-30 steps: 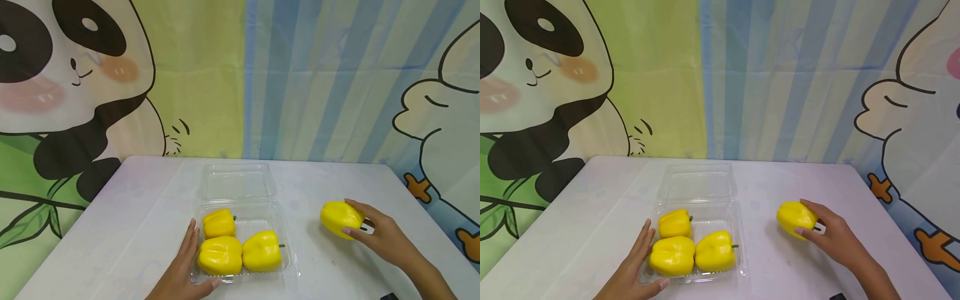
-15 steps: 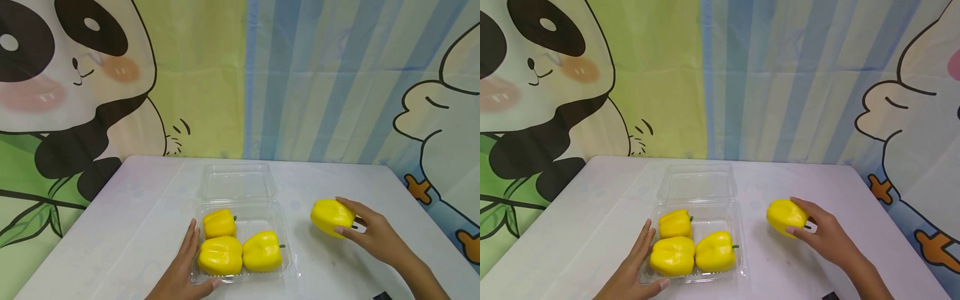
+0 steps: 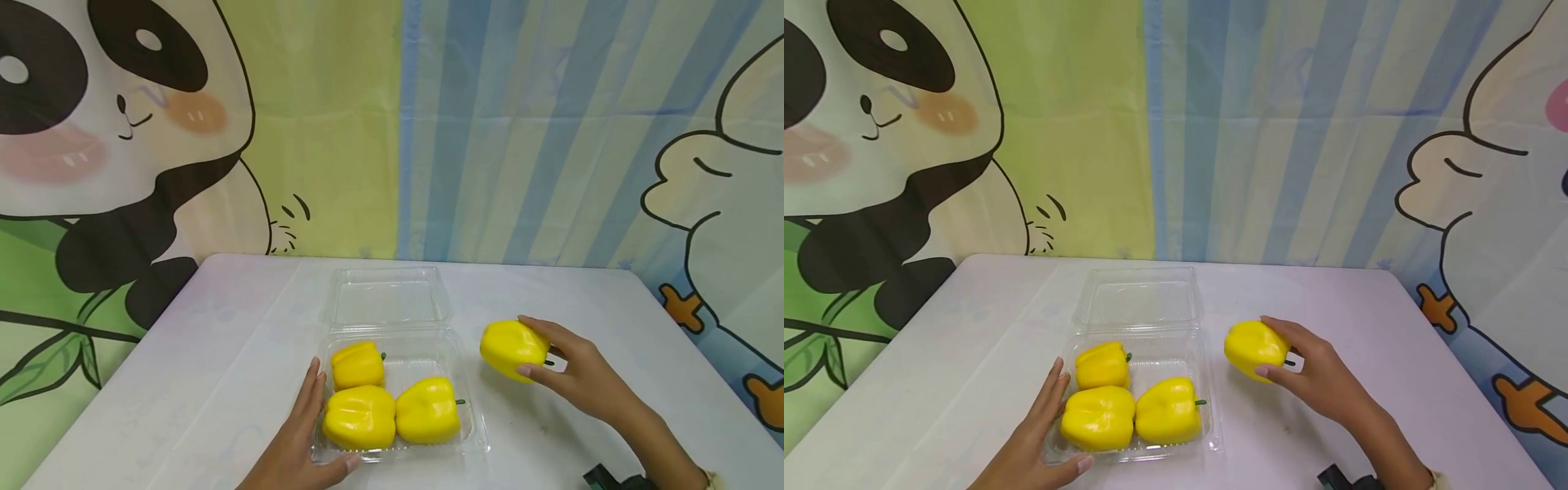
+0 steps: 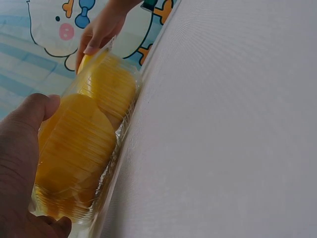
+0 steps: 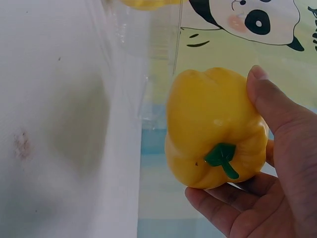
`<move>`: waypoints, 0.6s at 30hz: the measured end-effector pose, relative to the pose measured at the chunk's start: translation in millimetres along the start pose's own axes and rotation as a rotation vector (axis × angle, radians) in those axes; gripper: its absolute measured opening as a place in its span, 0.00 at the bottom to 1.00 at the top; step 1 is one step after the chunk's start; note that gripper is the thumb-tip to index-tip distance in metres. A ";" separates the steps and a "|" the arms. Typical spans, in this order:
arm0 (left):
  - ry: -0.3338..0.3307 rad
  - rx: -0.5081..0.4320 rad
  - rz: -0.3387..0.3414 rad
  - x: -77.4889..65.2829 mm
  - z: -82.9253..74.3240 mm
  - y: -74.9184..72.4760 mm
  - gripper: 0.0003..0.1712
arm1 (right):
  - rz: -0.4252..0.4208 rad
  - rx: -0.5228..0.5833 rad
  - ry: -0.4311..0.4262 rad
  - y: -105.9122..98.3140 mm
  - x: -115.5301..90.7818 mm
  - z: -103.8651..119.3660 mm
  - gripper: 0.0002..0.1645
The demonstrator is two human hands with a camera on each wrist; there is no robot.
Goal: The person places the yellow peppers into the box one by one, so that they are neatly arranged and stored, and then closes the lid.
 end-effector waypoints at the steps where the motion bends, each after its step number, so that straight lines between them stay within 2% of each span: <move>1: 0.004 0.000 -0.002 -0.1 0.3 0.0 0.70 | 0.000 0.001 -0.008 0.3 1.3 0.9 0.42; 8: 0.017 0.015 -0.002 -0.3 -0.1 -0.2 0.70 | -0.001 0.006 -0.032 0.2 6.3 6.2 0.41; 18: 0.016 0.001 -0.001 -0.2 1.1 -0.1 0.70 | -0.008 0.073 -0.074 5.1 13.6 14.6 0.41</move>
Point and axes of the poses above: each hand's wrist, its own x-axis towards the middle knuckle, its own y-axis out of the palm, z = x × y, the point moved 2 cm from there along x, towards the middle knuckle, and after that the axes turned 10 degrees about -x, right-handed, at the moved point
